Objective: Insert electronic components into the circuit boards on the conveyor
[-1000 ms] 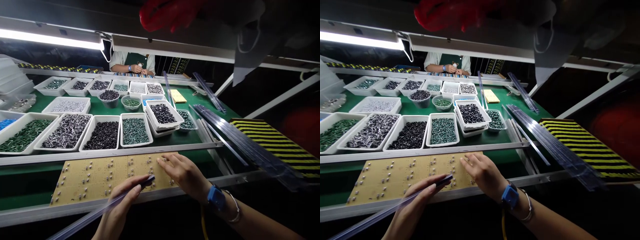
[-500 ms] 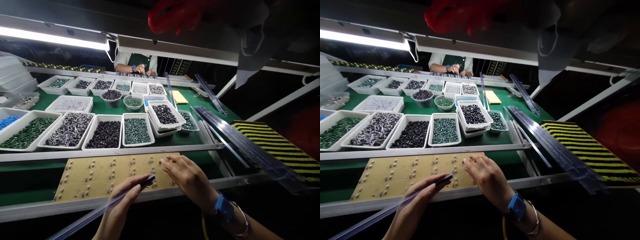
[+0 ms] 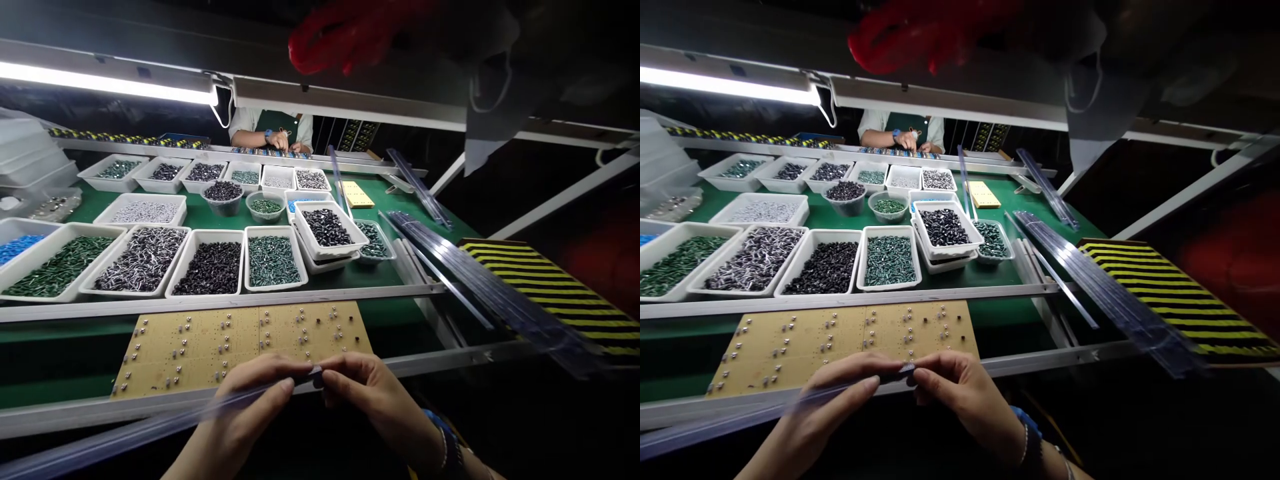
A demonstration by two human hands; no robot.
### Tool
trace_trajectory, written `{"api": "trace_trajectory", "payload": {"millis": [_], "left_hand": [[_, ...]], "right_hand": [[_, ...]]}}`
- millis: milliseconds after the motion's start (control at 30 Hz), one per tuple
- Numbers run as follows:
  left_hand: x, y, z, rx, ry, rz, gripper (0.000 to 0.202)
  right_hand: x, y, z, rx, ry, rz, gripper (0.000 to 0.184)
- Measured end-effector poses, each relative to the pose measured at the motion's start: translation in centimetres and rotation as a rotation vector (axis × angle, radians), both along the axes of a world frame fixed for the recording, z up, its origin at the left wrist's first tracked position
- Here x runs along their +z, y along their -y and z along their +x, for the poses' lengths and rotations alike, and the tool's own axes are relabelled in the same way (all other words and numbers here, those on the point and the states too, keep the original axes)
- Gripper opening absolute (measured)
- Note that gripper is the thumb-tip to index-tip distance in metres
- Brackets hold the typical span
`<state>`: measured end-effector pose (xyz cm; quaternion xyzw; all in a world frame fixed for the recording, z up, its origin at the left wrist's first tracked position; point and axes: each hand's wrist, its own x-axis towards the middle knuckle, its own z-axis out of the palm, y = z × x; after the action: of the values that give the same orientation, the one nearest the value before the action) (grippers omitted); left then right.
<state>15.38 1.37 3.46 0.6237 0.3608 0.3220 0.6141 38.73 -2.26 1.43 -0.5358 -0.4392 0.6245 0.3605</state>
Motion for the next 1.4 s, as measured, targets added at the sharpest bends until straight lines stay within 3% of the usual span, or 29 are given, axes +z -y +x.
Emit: {"api": "trace_trajectory", "payload": {"millis": [133, 233, 333, 400, 467, 567, 733, 867, 1033, 1133, 1233, 1333, 1400], "left_hand": [[-0.5, 0.6, -0.4, 0.045, 0.037, -0.035, 0.024], [-0.8, 0.7, -0.4, 0.025, 0.117, -0.204, 0.024], [-1.7, 0.9, -0.4, 0.098, 0.196, -0.355, 0.025], [-2.3, 1.1, -0.4, 0.136, 0.153, -0.340, 0.027], [-2.8, 1.3, -0.5, 0.156, 0.091, -0.311, 0.029], [-2.9, 1.5, -0.5, 0.177, 0.082, -0.336, 0.031], [-2.3, 1.5, -0.3, 0.193, 0.096, -0.362, 0.031], [-2.5, 1.4, -0.3, 0.198, 0.106, -0.346, 0.031], [-3.4, 1.9, -1.0, 0.199, 0.160, -0.374, 0.033], [-3.3, 2.2, -1.3, 0.204, 0.141, -0.305, 0.032], [-2.1, 2.1, -0.7, 0.166, 0.063, -0.120, 0.026], [-0.3, 1.3, 0.2, -0.004, 0.010, 0.028, 0.025], [0.5, 0.8, 0.6, -0.110, -0.017, 0.054, 0.026]], "right_hand": [[-0.7, 0.1, -0.3, -0.056, -0.115, 0.002, 0.033], [-0.8, 0.2, -0.5, -0.036, -0.200, -0.019, 0.031], [-0.3, 0.0, -0.3, 0.033, -0.061, 0.024, 0.031], [-0.1, -0.4, 0.4, 0.043, 0.233, 0.226, 0.025], [-0.2, -1.1, 1.3, 0.031, 0.560, 0.555, 0.017], [-0.6, -1.9, 2.7, 0.118, 0.884, 0.924, 0.020], [-0.5, -2.4, 3.3, 0.310, 1.085, 1.074, 0.027], [-0.5, -2.2, 3.2, 0.329, 1.163, 1.134, 0.035], [-1.4, -0.9, 3.3, 0.237, 1.219, 1.093, 0.037], [-1.4, 0.4, 2.8, 0.149, 1.102, 0.974, 0.040], [-0.6, 1.3, 1.7, 0.047, 0.718, 0.633, 0.037], [0.2, 1.6, 0.6, 0.049, 0.285, 0.176, 0.034], [0.4, 1.5, 0.1, 0.041, 0.131, 0.019, 0.036]]}}
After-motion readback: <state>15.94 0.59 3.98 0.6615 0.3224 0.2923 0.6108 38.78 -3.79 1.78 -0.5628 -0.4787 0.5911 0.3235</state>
